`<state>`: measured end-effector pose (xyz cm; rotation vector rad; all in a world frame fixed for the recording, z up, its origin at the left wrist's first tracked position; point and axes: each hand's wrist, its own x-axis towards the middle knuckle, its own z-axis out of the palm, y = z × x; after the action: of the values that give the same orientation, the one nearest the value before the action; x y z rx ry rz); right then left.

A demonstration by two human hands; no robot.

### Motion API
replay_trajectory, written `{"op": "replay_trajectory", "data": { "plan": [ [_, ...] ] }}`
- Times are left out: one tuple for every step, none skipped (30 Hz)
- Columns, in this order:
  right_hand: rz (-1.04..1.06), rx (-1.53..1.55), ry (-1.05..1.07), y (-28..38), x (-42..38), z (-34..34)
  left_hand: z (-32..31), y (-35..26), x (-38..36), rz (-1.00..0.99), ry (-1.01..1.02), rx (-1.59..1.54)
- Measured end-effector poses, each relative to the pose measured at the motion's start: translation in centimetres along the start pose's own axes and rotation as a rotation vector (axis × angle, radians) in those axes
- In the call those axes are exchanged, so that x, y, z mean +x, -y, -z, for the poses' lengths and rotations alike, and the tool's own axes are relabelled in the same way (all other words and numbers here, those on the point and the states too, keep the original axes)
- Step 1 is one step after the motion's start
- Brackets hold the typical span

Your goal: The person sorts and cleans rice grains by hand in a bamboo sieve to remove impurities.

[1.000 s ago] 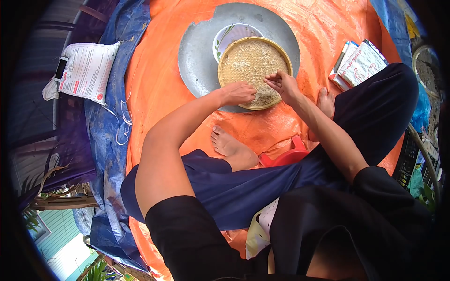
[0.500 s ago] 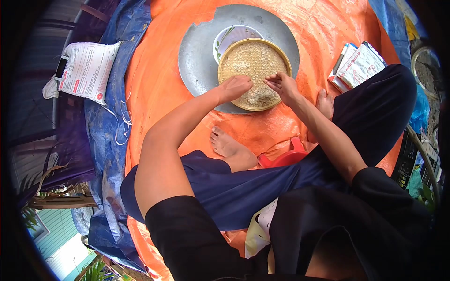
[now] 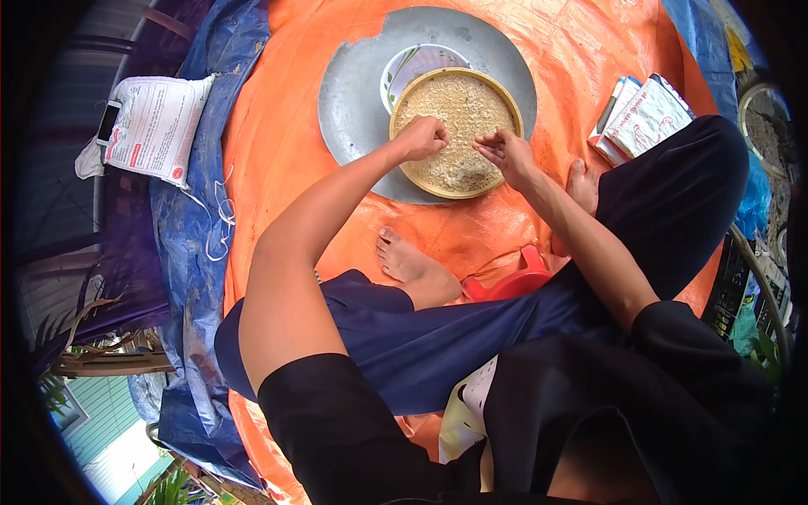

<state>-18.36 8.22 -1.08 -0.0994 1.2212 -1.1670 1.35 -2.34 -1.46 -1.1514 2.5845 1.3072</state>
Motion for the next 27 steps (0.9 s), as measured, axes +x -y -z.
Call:
{"op": "replay_trajectory", "data": {
  "plan": [
    [-0.003,0.005,0.001,-0.1,0.1,0.1,-0.1,0.1,0.0,-0.006,-0.006,-0.001],
    [-0.006,0.011,0.002,-0.1,0.2,0.1,-0.1,0.2,-0.1,-0.011,-0.013,-0.002],
    [-0.008,0.016,0.003,-0.1,0.3,0.1,-0.1,0.2,-0.1,-0.003,-0.016,-0.015],
    [-0.010,0.019,0.002,-0.1,0.3,0.1,-0.1,0.2,-0.2,0.004,-0.019,-0.028],
    [-0.011,0.021,0.001,-0.1,0.3,0.0,0.0,0.1,-0.2,0.012,-0.023,-0.041],
    [-0.013,0.023,0.000,-0.1,0.3,0.0,0.1,0.1,-0.2,0.010,-0.029,-0.036],
    [-0.011,0.021,0.000,-0.1,0.2,0.0,0.1,0.0,-0.2,0.010,-0.034,-0.032],
    [-0.010,0.019,0.000,-0.1,0.2,-0.1,0.2,-0.1,-0.3,0.009,-0.039,-0.029],
    [-0.009,0.016,0.000,-0.1,0.1,-0.1,0.2,-0.1,-0.3,0.009,-0.031,-0.022],
    [-0.010,0.014,-0.002,-0.1,0.1,0.0,0.3,0.0,-0.3,0.009,-0.023,-0.016],
    [-0.010,0.013,-0.003,-0.1,0.1,0.0,0.4,0.0,-0.3,0.008,-0.015,-0.009],
    [-0.010,0.011,-0.005,-0.1,0.1,0.0,0.4,-0.1,-0.3,0.007,-0.011,-0.006],
    [-0.011,0.014,-0.003,-0.1,0.2,0.0,0.4,-0.1,-0.4,0.005,-0.007,-0.002],
    [-0.012,0.018,0.000,-0.1,0.2,0.1,0.5,-0.2,-0.4,0.003,-0.004,0.002],
    [-0.013,0.021,0.002,-0.1,0.3,0.1,0.6,-0.3,-0.4,0.010,0.002,0.008],
    [-0.013,0.018,0.001,-0.1,0.2,0.1,0.6,-0.3,-0.3,0.018,0.008,0.014],
    [-0.014,0.016,-0.001,-0.1,0.2,0.0,0.6,-0.4,-0.3,0.025,0.013,0.020],
    [-0.016,0.013,-0.003,-0.1,0.2,0.0,0.7,-0.4,-0.3,0.026,0.003,0.011],
    [-0.016,0.012,-0.006,-0.1,0.2,0.0,0.7,-0.4,-0.2,0.028,-0.006,0.002],
    [-0.017,0.010,-0.009,-0.1,0.2,0.0,0.7,-0.3,-0.1,0.030,-0.015,-0.007],
    [-0.018,0.009,-0.012,-0.1,0.2,0.0,0.7,-0.3,-0.1,0.023,-0.016,0.008],
    [-0.019,0.008,-0.014,-0.2,0.2,-0.1,0.9,-0.6,-0.1,0.016,-0.016,0.023],
    [-0.019,0.007,-0.015,-0.2,0.2,-0.1,1.2,-0.9,-0.1,0.007,-0.017,0.039],
    [-0.017,0.005,-0.018,-0.1,0.2,-0.1,1.4,-1.2,-0.1,-0.004,-0.010,0.058],
    [-0.023,0.001,-0.014,-0.1,0.2,-0.1,1.9,-2.3,-0.4,-0.016,-0.002,0.076],
    [-0.029,-0.003,-0.010,-0.2,0.3,0.0,2.6,-3.5,-0.8,-0.028,0.007,0.095],
    [-0.036,-0.007,-0.005,-0.3,0.4,0.0,3.4,-4.7,-1.1,-0.065,0.000,0.111]
  ]
}}
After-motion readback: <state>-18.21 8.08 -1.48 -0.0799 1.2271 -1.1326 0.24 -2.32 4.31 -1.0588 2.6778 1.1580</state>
